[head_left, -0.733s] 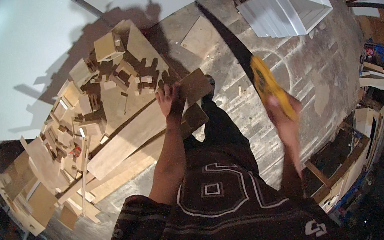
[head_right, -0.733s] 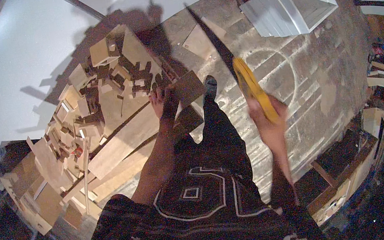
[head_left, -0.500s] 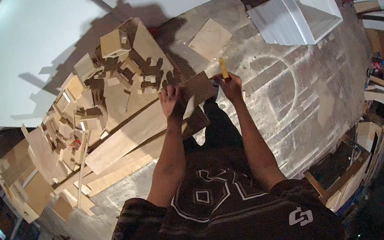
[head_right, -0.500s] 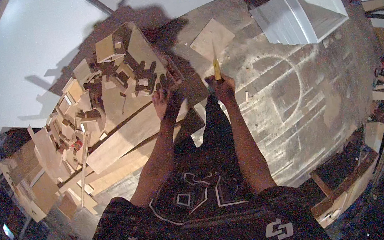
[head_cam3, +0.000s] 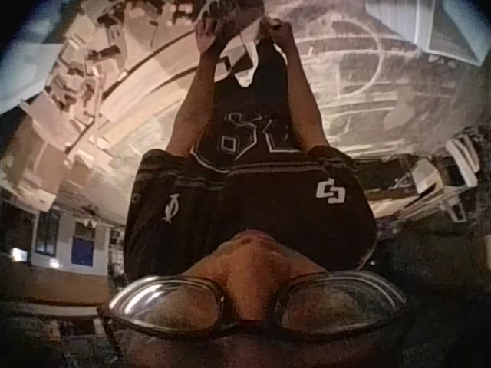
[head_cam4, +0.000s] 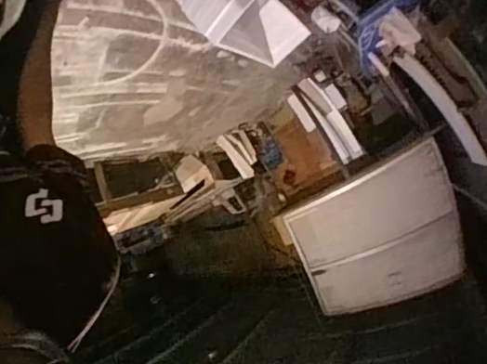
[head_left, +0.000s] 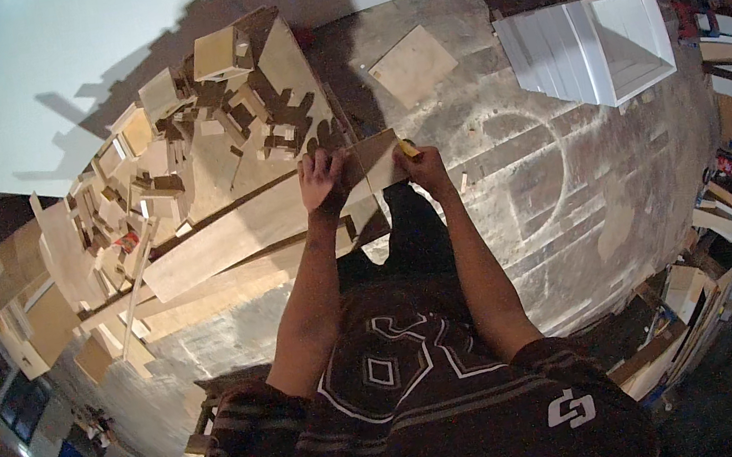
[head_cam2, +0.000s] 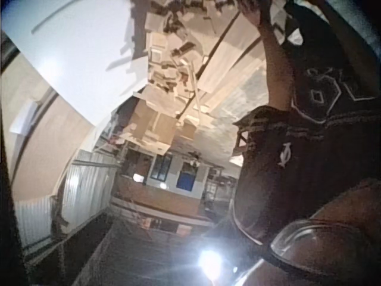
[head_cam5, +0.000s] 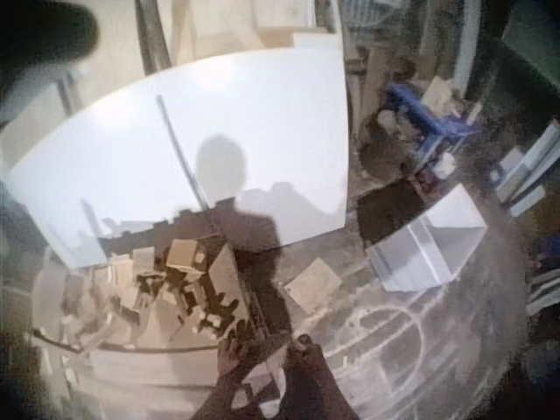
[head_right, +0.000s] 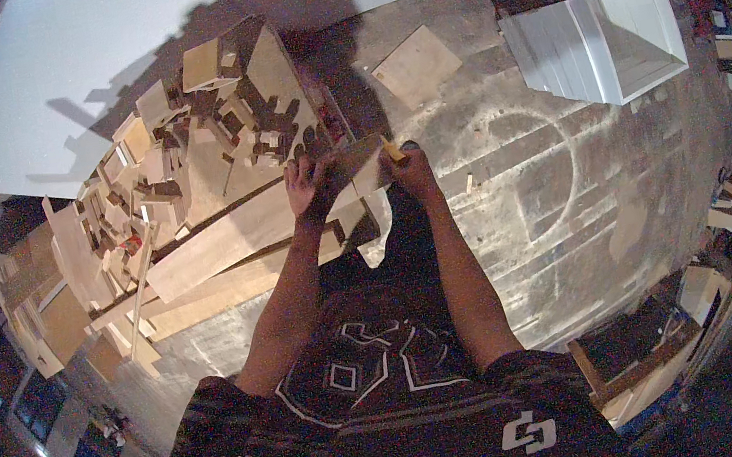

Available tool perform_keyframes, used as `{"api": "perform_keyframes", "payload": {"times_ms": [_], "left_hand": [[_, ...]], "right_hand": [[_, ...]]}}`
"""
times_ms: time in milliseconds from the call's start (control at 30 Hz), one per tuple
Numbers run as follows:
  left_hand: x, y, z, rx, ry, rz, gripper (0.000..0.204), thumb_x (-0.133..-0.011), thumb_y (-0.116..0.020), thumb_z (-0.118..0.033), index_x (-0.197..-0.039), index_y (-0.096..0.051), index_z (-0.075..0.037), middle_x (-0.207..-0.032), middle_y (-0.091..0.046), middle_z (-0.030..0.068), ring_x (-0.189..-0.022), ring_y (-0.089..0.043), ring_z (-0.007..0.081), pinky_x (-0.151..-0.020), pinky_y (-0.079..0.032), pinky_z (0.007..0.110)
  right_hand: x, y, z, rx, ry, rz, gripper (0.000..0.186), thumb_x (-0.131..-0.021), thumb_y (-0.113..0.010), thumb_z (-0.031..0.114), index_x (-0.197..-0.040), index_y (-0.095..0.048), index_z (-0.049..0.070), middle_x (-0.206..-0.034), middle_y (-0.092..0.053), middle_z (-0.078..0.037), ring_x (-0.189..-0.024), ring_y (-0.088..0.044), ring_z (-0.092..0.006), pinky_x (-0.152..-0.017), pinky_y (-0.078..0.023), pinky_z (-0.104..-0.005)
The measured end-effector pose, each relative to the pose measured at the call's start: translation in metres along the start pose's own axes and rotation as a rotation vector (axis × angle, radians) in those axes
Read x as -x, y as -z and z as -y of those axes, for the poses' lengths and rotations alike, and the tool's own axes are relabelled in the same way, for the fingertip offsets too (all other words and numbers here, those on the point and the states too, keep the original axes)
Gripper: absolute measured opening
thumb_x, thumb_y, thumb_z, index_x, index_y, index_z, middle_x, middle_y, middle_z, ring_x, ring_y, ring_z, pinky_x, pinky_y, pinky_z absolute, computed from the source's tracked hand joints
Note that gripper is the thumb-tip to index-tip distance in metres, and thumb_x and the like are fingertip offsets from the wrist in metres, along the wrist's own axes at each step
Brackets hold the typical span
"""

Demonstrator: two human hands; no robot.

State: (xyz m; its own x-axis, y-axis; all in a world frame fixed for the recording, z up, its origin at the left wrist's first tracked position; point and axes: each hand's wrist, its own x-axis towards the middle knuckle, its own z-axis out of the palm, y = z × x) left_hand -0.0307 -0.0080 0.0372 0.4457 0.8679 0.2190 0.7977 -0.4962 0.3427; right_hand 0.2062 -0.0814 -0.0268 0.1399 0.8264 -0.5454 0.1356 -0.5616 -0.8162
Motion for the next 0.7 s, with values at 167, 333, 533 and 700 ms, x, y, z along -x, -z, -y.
{"api": "perform_keyframes", "payload": {"times_ms": [167, 333, 533, 700], "left_hand": [[-0.003, 0.001, -0.005, -0.007, 0.010, -0.011, 0.029, -0.076, -0.071, -0.022, -0.105, -0.066, -0.018, -0.093, -0.052, 0.0080, -0.088, -0.052, 0.0308, -0.076, -0.045, 0.045], [-0.004, 0.003, -0.007, 0.004, 0.006, -0.033, 0.032, -0.075, -0.072, -0.021, -0.106, -0.066, -0.016, -0.094, -0.053, 0.0084, -0.089, -0.052, 0.0311, -0.077, -0.046, 0.045], [0.004, 0.012, -0.011, -0.012, 0.000, -0.042, 0.033, -0.076, -0.074, -0.024, -0.107, -0.066, -0.016, -0.094, -0.053, 0.0083, -0.090, -0.053, 0.0311, -0.078, -0.047, 0.046], [-0.003, 0.004, -0.004, -0.018, 0.001, -0.009, 0.041, -0.073, -0.074, -0.027, -0.112, -0.066, -0.018, -0.095, -0.052, 0.0078, -0.090, -0.053, 0.0306, -0.078, -0.048, 0.045]], "right_hand": [[-0.002, 0.004, -0.007, -0.118, -0.060, 0.046, 0.037, -0.092, -0.072, 0.036, -0.087, -0.066, 0.000, -0.074, -0.061, 0.002, -0.067, -0.054, -0.0060, -0.056, -0.047, -0.0290], [0.000, 0.009, -0.009, -0.049, -0.053, 0.060, 0.034, -0.092, -0.072, 0.035, -0.088, -0.067, 0.001, -0.074, -0.061, 0.003, -0.065, -0.052, -0.0057, -0.055, -0.044, -0.0265], [0.028, 0.009, 0.014, -0.262, -0.054, 0.165, 0.033, -0.090, -0.073, 0.036, -0.089, -0.067, 0.004, -0.073, -0.058, 0.004, -0.063, -0.052, -0.0061, -0.053, -0.042, -0.0255], [0.033, -0.005, -0.011, -0.248, -0.095, -0.022, 0.032, -0.089, -0.075, 0.034, -0.084, -0.063, 0.005, -0.072, -0.057, 0.003, -0.060, -0.052, -0.0065, -0.051, -0.040, -0.0235]]}}
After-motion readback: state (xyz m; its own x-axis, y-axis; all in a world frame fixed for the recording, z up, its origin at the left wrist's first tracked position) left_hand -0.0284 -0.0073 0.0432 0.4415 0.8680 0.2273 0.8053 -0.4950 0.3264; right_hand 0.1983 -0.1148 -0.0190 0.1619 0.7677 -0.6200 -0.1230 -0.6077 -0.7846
